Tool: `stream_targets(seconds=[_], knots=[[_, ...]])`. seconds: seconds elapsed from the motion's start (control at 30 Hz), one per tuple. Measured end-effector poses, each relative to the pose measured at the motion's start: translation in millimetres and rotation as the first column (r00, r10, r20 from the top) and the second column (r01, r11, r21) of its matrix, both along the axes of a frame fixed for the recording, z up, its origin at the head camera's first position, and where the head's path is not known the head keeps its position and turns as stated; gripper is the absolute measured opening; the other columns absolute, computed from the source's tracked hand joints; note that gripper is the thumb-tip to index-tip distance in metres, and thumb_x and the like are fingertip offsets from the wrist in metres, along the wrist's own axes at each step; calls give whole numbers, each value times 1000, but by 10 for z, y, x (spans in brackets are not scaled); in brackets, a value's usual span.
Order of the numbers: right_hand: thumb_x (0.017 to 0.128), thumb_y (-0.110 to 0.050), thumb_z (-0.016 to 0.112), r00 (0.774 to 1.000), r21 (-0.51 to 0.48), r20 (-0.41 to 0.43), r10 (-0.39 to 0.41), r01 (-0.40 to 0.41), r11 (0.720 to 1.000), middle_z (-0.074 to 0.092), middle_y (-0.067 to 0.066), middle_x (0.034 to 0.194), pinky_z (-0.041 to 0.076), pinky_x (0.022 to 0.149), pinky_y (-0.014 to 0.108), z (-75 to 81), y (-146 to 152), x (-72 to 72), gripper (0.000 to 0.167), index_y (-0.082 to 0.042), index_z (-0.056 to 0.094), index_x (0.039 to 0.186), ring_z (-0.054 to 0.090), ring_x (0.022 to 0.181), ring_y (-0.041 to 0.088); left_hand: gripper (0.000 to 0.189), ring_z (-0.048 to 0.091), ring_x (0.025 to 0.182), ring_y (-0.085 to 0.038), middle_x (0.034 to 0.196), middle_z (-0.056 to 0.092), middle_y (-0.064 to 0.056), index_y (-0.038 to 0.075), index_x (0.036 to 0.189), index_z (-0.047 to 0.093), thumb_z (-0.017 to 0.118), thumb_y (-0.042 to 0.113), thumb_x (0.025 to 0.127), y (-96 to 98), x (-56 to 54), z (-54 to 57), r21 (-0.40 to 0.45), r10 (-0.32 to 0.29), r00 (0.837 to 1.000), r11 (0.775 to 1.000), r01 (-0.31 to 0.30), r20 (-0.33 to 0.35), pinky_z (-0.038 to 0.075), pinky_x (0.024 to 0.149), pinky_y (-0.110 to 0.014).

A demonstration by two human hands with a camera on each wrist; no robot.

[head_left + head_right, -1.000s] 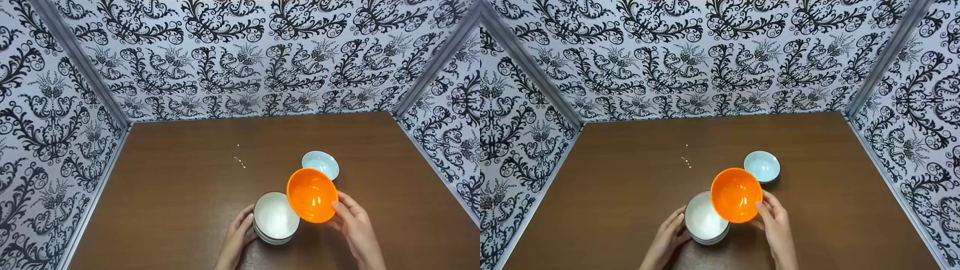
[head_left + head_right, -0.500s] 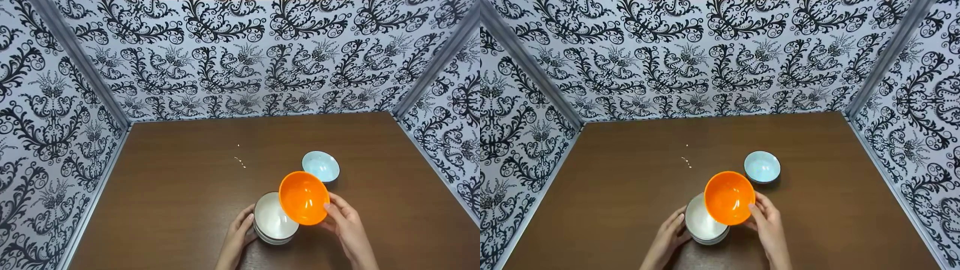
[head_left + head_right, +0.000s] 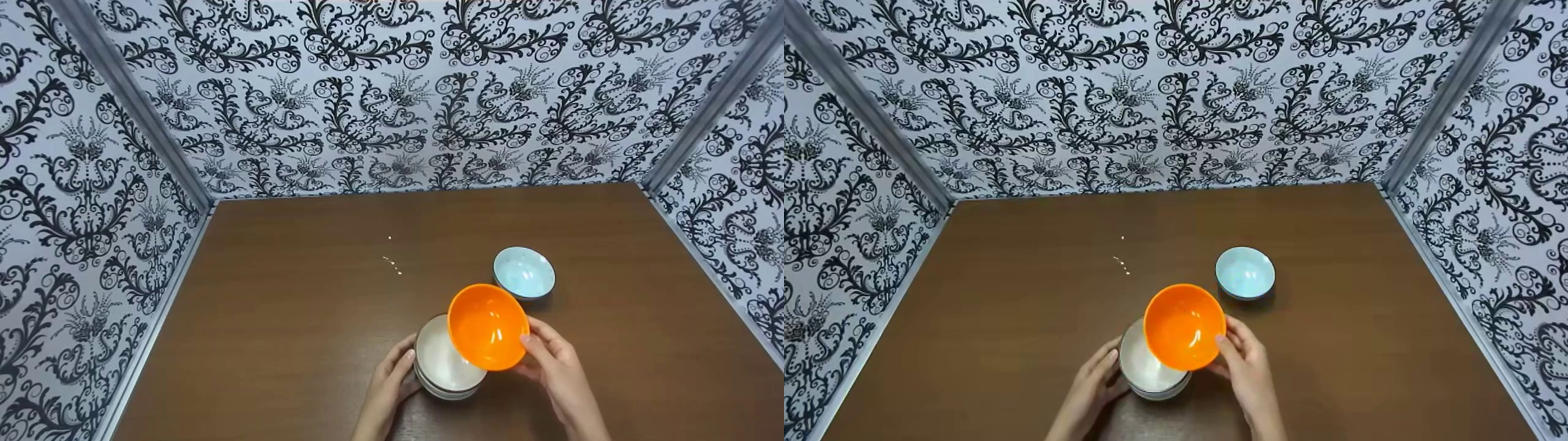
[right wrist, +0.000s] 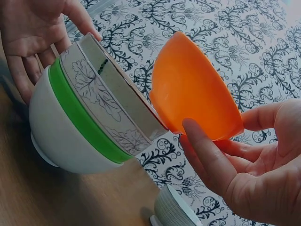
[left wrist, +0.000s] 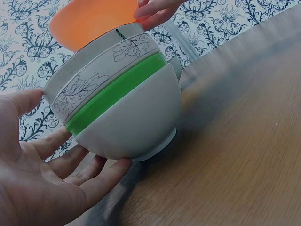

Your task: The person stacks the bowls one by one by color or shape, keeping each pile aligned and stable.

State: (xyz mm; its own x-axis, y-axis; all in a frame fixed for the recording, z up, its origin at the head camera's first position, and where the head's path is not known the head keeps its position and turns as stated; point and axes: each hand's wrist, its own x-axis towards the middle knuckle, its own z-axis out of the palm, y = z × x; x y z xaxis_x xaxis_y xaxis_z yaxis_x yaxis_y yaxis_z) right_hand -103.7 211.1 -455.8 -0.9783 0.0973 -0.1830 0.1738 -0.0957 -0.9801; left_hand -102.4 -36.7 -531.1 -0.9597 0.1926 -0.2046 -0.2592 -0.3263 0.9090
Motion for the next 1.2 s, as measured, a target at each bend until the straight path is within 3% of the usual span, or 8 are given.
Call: stream_targets(seconds=[0.2, 0.5, 0.77, 0.97, 1.07, 1.2], knots=[[103, -10, 50, 999, 12, 50, 19, -20, 1000, 70, -7, 107, 62, 76, 33, 19, -16, -7, 42, 4, 46, 142, 69, 93, 12, 59, 48, 137, -26, 155, 40, -22, -1, 149, 40, 51, 34, 103, 7, -13, 1, -26, 7, 999, 1000, -6, 34, 52, 103, -43], [104, -12, 51, 995, 29, 85, 60, -63, 998, 69, -1, 115, 62, 80, 35, 27, -47, -7, 45, 4, 42, 145, 68, 94, 14, 62, 47, 139, -30, 156, 39, -23, -1, 149, 40, 53, 38, 102, 15, -15, 46, -57, 22, 997, 998, -17, 77, 52, 103, -45], [104, -12, 51, 994, 55, 94, 63, -68, 996, 67, 5, 122, 62, 79, 34, 38, -71, -6, 46, 4, 41, 146, 69, 93, 13, 60, 48, 138, -29, 156, 39, -22, -1, 149, 40, 52, 36, 103, 5, -11, 33, -42, 11, 998, 999, -9, 59, 52, 102, -44], [102, -6, 51, 996, 132, 60, 62, -69, 989, 65, 16, 128, 62, 78, 31, 60, -140, 0, 43, 5, 46, 143, 68, 91, 12, 59, 48, 138, -28, 156, 39, -22, -1, 149, 40, 50, 35, 104, 4, 3, 38, -17, 3, 999, 1000, -3, 51, 52, 103, -43], [101, -4, 53, 998, 237, 26, 56, -61, 969, 64, 20, 130, 61, 80, 28, 72, -170, 0, 39, 4, 52, 139, 67, 93, 9, 58, 48, 137, -26, 155, 40, -21, -1, 149, 40, 50, 34, 104, 5, -1, 31, -6, 0, 999, 1000, 0, 45, 51, 104, -43], [98, -5, 58, 998, 424, -42, 54, -31, 905, 68, 19, 126, 57, 84, 20, 76, -210, -8, 33, 2, 61, 130, 65, 97, 4, 57, 49, 136, -26, 155, 40, -21, 0, 149, 41, 49, 34, 104, 8, -8, 29, -9, -1, 999, 1000, 1, 39, 51, 104, -43]])
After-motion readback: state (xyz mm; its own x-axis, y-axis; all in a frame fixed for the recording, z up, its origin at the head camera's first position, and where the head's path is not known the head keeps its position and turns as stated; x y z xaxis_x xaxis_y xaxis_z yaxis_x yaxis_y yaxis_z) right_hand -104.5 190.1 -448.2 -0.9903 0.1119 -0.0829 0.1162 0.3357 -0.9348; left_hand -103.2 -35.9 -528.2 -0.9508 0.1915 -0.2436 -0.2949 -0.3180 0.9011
